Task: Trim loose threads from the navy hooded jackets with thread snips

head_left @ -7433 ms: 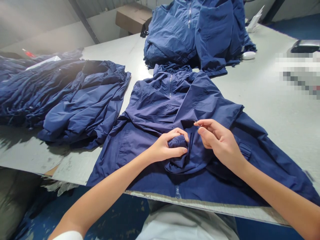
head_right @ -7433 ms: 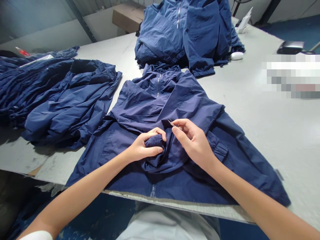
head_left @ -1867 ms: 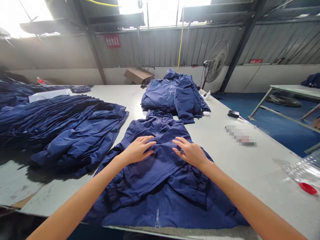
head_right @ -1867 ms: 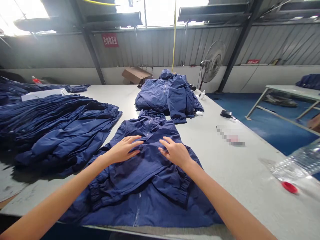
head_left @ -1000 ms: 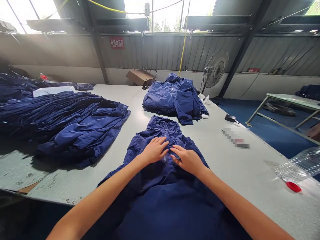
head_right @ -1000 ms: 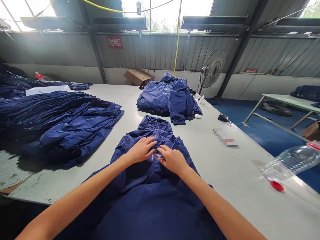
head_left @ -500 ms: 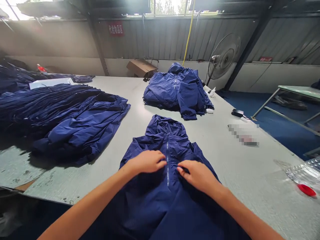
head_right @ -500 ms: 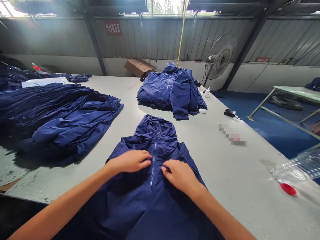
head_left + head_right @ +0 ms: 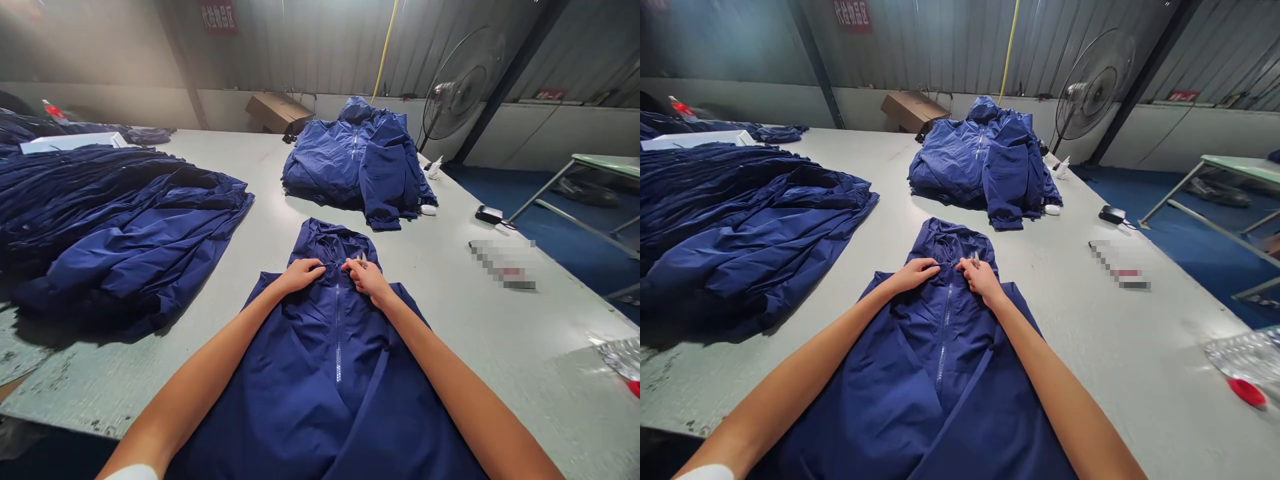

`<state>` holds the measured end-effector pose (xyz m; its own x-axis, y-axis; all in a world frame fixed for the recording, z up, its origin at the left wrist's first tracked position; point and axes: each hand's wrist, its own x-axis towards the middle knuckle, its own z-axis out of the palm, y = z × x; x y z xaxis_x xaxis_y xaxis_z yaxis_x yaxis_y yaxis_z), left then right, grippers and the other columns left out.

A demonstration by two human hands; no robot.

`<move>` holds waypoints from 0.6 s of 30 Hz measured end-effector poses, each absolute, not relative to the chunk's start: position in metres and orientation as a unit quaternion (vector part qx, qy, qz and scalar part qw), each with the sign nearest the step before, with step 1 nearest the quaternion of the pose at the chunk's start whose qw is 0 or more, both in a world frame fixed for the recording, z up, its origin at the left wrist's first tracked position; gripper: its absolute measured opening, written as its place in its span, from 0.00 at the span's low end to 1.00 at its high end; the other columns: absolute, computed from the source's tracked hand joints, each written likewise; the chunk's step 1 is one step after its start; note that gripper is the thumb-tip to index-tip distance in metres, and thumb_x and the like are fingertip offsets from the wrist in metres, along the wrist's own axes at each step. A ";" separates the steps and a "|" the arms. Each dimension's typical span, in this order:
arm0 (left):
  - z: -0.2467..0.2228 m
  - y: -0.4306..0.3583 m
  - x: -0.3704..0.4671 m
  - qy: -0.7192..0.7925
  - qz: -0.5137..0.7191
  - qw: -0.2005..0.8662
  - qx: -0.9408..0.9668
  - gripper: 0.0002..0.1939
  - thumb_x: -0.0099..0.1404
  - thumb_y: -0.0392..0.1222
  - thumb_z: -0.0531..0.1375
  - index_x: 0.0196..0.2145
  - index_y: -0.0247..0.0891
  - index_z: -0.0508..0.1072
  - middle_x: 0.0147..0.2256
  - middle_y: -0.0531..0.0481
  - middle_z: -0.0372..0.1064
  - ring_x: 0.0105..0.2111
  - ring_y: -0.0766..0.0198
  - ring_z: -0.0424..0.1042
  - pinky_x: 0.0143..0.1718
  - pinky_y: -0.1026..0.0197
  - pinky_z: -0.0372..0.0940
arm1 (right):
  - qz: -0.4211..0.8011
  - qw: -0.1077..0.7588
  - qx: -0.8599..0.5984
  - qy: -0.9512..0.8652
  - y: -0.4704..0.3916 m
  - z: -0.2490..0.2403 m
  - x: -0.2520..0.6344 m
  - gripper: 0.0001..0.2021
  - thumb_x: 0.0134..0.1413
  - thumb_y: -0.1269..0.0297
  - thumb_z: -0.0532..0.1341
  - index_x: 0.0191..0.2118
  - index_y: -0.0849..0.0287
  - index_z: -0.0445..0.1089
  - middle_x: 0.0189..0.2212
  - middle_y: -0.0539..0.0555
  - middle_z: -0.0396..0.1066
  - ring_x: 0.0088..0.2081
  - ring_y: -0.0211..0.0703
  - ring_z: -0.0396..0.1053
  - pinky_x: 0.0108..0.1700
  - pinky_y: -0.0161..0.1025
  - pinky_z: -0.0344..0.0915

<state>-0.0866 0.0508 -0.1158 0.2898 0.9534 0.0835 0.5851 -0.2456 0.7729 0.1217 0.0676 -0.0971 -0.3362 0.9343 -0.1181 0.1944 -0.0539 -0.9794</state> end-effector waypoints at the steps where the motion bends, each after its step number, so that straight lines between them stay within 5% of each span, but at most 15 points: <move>1: -0.115 0.050 -0.088 0.511 0.288 0.345 0.733 0.18 0.67 0.52 0.53 0.33 0.35 0.73 0.31 0.49 0.71 0.33 0.61 0.68 0.39 0.60 0.64 | 0.565 0.344 -0.467 -0.587 0.068 -0.101 0.124 0.21 0.51 0.43 0.59 0.33 0.59 0.64 0.16 0.38 0.43 0.16 0.27 0.38 0.17 0.28 0.39; 5: -0.110 0.043 -0.087 0.464 0.332 0.457 0.683 0.19 0.68 0.56 0.51 0.36 0.36 0.70 0.30 0.53 0.66 0.31 0.66 0.64 0.35 0.64 0.62 | 0.613 0.369 -0.437 -0.545 0.067 -0.108 0.127 0.20 0.54 0.41 0.54 0.35 0.55 0.60 0.20 0.40 0.46 0.16 0.29 0.41 0.16 0.28 0.41; 10: -0.114 0.043 -0.083 0.389 0.412 0.653 0.504 0.15 0.62 0.53 0.61 0.35 0.36 0.70 0.30 0.56 0.64 0.29 0.71 0.62 0.34 0.68 0.59 | 0.622 0.387 -0.415 -0.539 0.059 -0.112 0.122 0.18 0.58 0.44 0.52 0.37 0.54 0.62 0.24 0.43 0.49 0.19 0.30 0.44 0.17 0.28 0.41; 14: -0.119 0.055 -0.088 0.407 0.392 0.690 0.452 0.14 0.58 0.51 0.64 0.32 0.36 0.70 0.26 0.58 0.62 0.24 0.73 0.58 0.27 0.68 0.54 | 0.560 0.384 -0.400 -0.616 0.052 -0.119 0.124 0.18 0.65 0.49 0.51 0.49 0.56 0.65 0.28 0.47 0.58 0.22 0.32 0.50 0.19 0.31 0.47; 18: -0.115 0.062 -0.092 0.411 0.333 0.663 0.530 0.13 0.58 0.48 0.66 0.35 0.35 0.74 0.31 0.54 0.69 0.30 0.69 0.66 0.34 0.66 0.60 | 0.512 0.392 -0.391 -0.657 0.052 -0.123 0.131 0.15 0.67 0.53 0.51 0.51 0.56 0.63 0.31 0.49 0.65 0.24 0.32 0.57 0.22 0.31 0.54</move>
